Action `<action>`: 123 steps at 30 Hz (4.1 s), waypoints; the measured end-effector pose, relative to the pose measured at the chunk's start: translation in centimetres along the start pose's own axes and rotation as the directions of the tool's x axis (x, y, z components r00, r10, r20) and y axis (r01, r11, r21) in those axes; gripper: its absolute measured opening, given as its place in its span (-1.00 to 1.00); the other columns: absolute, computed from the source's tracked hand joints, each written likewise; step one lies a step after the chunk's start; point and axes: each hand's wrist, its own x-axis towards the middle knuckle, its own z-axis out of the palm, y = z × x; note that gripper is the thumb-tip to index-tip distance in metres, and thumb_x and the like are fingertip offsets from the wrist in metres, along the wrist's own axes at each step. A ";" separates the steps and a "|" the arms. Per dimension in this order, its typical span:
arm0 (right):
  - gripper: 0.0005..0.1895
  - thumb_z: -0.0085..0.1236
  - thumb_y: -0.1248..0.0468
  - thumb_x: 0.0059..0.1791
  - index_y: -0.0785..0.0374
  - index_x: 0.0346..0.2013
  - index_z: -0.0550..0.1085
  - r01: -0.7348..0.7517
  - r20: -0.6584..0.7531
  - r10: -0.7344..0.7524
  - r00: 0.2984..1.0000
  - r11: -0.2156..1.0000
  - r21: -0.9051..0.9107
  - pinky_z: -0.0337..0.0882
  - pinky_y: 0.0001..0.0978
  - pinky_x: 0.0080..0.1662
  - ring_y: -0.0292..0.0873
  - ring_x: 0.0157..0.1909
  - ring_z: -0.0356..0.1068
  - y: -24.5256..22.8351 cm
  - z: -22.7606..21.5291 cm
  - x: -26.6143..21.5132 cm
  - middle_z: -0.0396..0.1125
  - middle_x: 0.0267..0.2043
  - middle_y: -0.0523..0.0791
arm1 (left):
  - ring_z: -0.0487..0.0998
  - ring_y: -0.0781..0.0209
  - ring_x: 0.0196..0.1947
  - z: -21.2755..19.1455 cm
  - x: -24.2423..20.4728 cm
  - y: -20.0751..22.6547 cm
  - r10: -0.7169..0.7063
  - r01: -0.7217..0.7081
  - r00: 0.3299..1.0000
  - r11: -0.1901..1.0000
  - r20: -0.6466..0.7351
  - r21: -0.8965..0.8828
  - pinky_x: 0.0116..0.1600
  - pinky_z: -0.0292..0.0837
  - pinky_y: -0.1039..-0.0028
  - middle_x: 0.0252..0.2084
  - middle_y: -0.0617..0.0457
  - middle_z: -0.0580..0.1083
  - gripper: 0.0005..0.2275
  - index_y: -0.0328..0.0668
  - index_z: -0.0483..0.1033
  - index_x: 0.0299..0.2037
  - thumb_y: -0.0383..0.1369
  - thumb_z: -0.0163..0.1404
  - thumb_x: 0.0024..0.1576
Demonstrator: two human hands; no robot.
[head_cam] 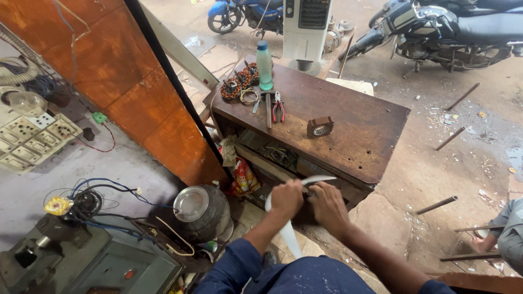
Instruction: The person cuts a white plastic sheet into a long strip using scissors. They then fold the strip and cut it into smaller pieces, placing the cut pieces on the workbench.
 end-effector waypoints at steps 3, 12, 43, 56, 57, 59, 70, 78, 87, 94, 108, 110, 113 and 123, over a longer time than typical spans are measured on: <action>-0.21 0.39 0.19 -0.22 0.46 0.17 0.22 -0.248 0.106 0.228 0.968 0.936 0.250 0.18 0.13 0.14 0.25 0.23 0.16 -1.6 2.1 -0.2 0.16 0.11 0.18 | 0.63 -0.21 -0.42 -2.8 2.2 -0.8 -0.087 0.075 0.991 0.990 -0.098 -0.123 -0.31 0.54 0.06 -0.41 -0.17 0.56 -0.79 -0.25 0.45 -0.03 -0.39 -0.03 0.16; -0.56 0.00 0.35 0.02 0.18 0.21 0.39 -0.395 0.167 0.374 0.913 0.910 0.127 0.44 0.00 0.01 0.20 -0.02 0.45 0.5 5.3 2.9 0.46 -0.07 0.09 | 0.55 -0.16 -0.02 -11.2 3.1 1.9 0.216 -0.277 0.822 0.960 -0.527 -0.039 0.04 0.49 0.17 0.00 -0.35 0.52 -0.45 -0.20 0.34 0.34 -0.33 0.06 0.08; -0.82 0.32 0.27 -0.05 0.28 -0.22 0.58 -0.301 -0.087 0.416 0.905 0.772 0.560 0.56 -0.36 -0.18 -0.17 -0.26 0.59 -2.3 4.3 1.5 0.55 -0.25 -0.04 | 0.51 0.00 -0.24 -10.0 0.5 -3.3 0.507 -0.509 0.861 0.858 -0.049 -0.073 -0.09 0.35 0.25 -0.34 -0.02 0.46 -0.97 -0.21 0.46 -0.33 -0.50 0.01 0.05; -0.85 0.26 0.36 -0.13 0.41 -0.34 0.53 -0.377 0.001 0.458 0.889 0.732 0.568 0.53 -0.36 -0.22 -0.16 -0.31 0.56 -3.2 3.1 2.5 0.51 -0.36 0.01 | 0.49 -0.01 -0.26 -10.5 0.0 -2.3 0.570 -0.573 0.819 0.819 -0.067 -0.028 -0.11 0.38 0.24 -0.35 -0.05 0.42 -0.94 -0.25 0.42 -0.31 -0.51 -0.01 0.04; -0.84 0.26 0.36 -0.13 0.41 -0.34 0.53 -0.395 0.020 0.465 0.885 0.728 0.560 0.53 -0.35 -0.22 -0.15 -0.31 0.55 -3.1 3.1 2.4 0.51 -0.36 0.02 | 0.49 -0.01 -0.26 -10.9 0.0 -2.3 0.575 -0.577 0.815 0.816 -0.062 -0.017 -0.11 0.38 0.24 -0.35 -0.05 0.41 -0.94 -0.25 0.42 -0.30 -0.51 -0.01 0.05; -0.85 0.26 0.34 -0.12 0.40 -0.35 0.54 -0.388 -0.003 0.464 0.886 0.744 0.543 0.53 -0.35 -0.20 -0.15 -0.30 0.56 -2.5 3.0 2.0 0.52 -0.36 0.02 | 0.48 -0.02 -0.27 -11.7 0.0 -2.4 0.614 -0.618 0.784 0.786 -0.088 -0.012 -0.12 0.38 0.22 -0.35 -0.06 0.41 -0.90 -0.27 0.42 -0.27 -0.49 0.01 0.03; -0.81 0.23 0.28 -0.08 0.39 -0.29 0.57 -0.568 -0.039 0.618 0.785 0.743 0.355 0.53 -0.26 -0.09 -0.09 -0.21 0.55 6.5 1.6 -5.7 0.52 -0.28 0.05 | 0.45 0.20 -0.39 -14.9 0.9 -8.4 0.673 -0.656 0.683 0.736 -0.285 0.168 -0.22 0.42 0.34 -0.33 0.01 0.47 -0.88 -0.21 0.44 -0.17 -0.59 -0.03 0.15; -0.75 0.16 0.18 0.01 0.36 -0.25 0.58 -0.732 -0.187 0.725 0.663 0.680 0.039 0.51 -0.16 -0.10 0.02 -0.24 0.52 15.3 -1.0 -14.1 0.50 -0.27 0.08 | 0.48 0.23 -0.39 -21.2 1.5 -9.1 0.626 -0.633 0.661 0.761 -0.414 0.140 -0.26 0.42 0.36 -0.36 0.04 0.50 -0.95 -0.21 0.49 -0.23 -0.51 0.09 0.17; -0.63 0.13 0.07 0.15 0.36 -0.20 0.59 -0.965 -0.357 0.900 0.249 0.263 -0.010 0.50 -0.07 -0.06 0.06 -0.18 0.53 17.6 -8.0 -17.2 0.52 -0.26 0.09 | 0.47 -0.01 -0.34 -24.3 1.7 -7.2 0.507 -0.548 0.669 0.830 -0.543 0.099 -0.18 0.38 0.21 -0.34 -0.03 0.45 -0.82 -0.22 0.46 -0.23 -0.60 0.05 -0.02; -0.27 0.38 0.21 -0.16 0.27 0.28 0.36 -0.158 -0.125 0.213 0.969 0.923 0.350 0.22 0.01 0.36 0.14 0.38 0.22 6.7 -4.5 -4.7 0.28 0.31 0.12 | 0.47 0.04 -0.35 -20.4 2.7 -2.2 0.772 -0.823 0.498 0.565 -0.394 0.066 -0.18 0.43 0.24 -0.32 -0.04 0.42 -0.84 -0.32 0.44 -0.21 -0.53 0.16 0.09; -0.65 0.24 0.16 -0.03 0.18 0.01 0.55 -0.267 0.231 0.211 0.950 0.930 0.252 0.44 -0.18 0.07 0.03 0.02 0.49 -1.6 -1.4 -0.4 0.51 -0.02 0.00 | 0.50 0.05 -0.30 -18.1 -1.5 -3.7 0.737 -0.748 0.614 0.657 -0.281 0.090 -0.06 0.43 0.27 -0.28 -0.07 0.46 -0.81 -0.35 0.47 -0.19 -0.58 0.04 -0.02; -0.78 0.20 0.22 0.00 0.18 -0.10 0.61 -0.247 0.110 0.226 0.968 0.939 0.238 0.49 -0.20 -0.02 -0.01 -0.09 0.53 -0.7 -0.3 -1.1 0.55 -0.12 -0.03 | 0.51 0.10 -0.29 -17.7 -2.1 -4.8 0.701 -0.715 0.643 0.694 -0.309 0.087 -0.05 0.44 0.28 -0.27 -0.03 0.47 -0.85 -0.32 0.47 -0.17 -0.59 0.04 0.06; -0.82 0.19 0.28 -0.02 0.21 -0.16 0.62 -0.231 -0.070 0.248 0.966 0.955 0.186 0.50 -0.18 -0.12 0.01 -0.19 0.53 0.8 0.2 -1.7 0.53 -0.18 -0.03 | 0.54 0.07 -0.26 -17.1 -3.1 -7.2 0.630 -0.633 0.723 0.768 -0.284 0.093 -0.01 0.43 0.25 -0.25 -0.03 0.50 -0.82 -0.31 0.48 -0.16 -0.58 0.02 0.03; -0.78 0.14 0.29 -0.05 0.17 -0.13 0.59 0.053 0.034 -0.051 0.998 0.998 -0.034 0.39 -0.16 -0.36 -0.02 -0.48 0.40 -1.8 1.0 2.1 0.38 -0.47 -0.09 | 0.54 -0.06 -0.17 -9.7 -3.5 -2.5 0.356 -0.392 0.916 0.893 -0.186 -0.220 0.00 0.38 0.20 -0.22 -0.08 0.53 -0.80 -0.34 0.56 -0.08 -0.44 0.11 0.12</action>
